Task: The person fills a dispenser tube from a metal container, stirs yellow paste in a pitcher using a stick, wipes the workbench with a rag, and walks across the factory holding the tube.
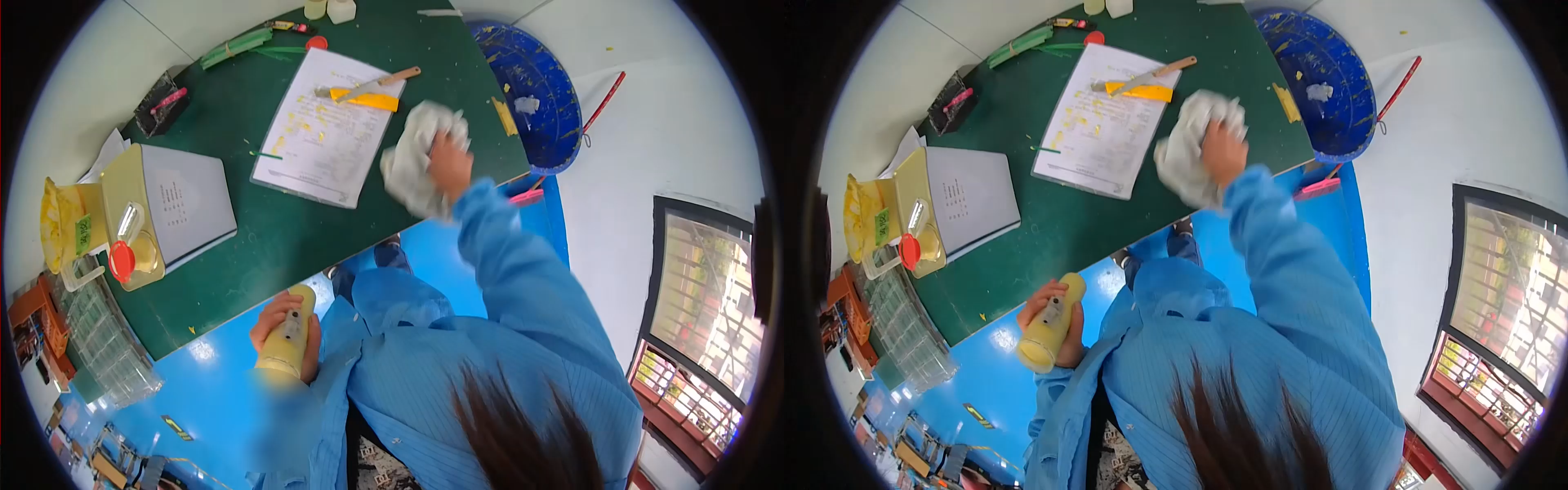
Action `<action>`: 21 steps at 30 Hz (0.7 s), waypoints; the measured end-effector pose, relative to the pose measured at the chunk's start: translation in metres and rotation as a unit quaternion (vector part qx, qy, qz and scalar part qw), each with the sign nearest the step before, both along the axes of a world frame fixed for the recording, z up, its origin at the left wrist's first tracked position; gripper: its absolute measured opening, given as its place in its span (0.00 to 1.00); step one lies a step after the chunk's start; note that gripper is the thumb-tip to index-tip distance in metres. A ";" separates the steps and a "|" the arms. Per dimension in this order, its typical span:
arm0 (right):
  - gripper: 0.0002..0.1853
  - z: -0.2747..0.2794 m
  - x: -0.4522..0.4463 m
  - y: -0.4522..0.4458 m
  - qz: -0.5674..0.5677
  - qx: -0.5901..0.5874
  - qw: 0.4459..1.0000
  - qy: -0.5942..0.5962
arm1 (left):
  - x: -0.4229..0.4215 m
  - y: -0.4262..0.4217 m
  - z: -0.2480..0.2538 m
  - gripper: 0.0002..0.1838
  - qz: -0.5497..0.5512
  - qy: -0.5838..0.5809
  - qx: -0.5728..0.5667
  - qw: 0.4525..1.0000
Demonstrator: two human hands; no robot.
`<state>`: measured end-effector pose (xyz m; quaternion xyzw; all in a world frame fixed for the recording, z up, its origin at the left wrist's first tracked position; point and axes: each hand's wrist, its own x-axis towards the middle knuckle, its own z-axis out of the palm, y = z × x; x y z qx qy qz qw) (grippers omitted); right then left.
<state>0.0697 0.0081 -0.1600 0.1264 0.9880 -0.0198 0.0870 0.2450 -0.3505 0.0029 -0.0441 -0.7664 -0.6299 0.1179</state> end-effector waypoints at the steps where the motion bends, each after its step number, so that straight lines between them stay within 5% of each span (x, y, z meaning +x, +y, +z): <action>1: 0.25 -0.018 0.035 -0.015 0.068 -0.025 0.994 0.078 | 0.003 -0.002 -0.006 0.28 -0.003 0.010 0.009 1.000; 3: 0.23 0.023 0.059 -0.051 0.145 -0.064 0.985 -0.068 | 0.003 -0.005 -0.010 0.29 -0.002 0.009 0.016 1.000; 5: 0.19 -0.010 0.037 -0.029 0.191 0.033 0.981 0.021 | 0.003 -0.005 -0.008 0.29 -0.004 -0.019 0.008 1.000; 7: 0.18 -0.012 -0.027 -0.007 0.091 0.062 0.990 0.092 | 0.003 -0.003 -0.013 0.30 -0.001 -0.017 0.003 1.000; 13: 0.21 0.001 -0.019 -0.022 0.034 -0.012 0.999 0.025 | 0.002 -0.004 -0.003 0.29 0.005 -0.011 -0.003 1.000; 16: 0.14 0.015 0.019 -0.023 0.179 0.011 0.984 0.020 | 0.000 -0.009 -0.008 0.29 0.005 -0.002 0.002 1.000; 21: 0.25 -0.023 -0.070 0.101 -0.056 0.127 0.990 0.036 | -0.002 -0.011 0.002 0.28 0.016 -0.023 -0.025 0.999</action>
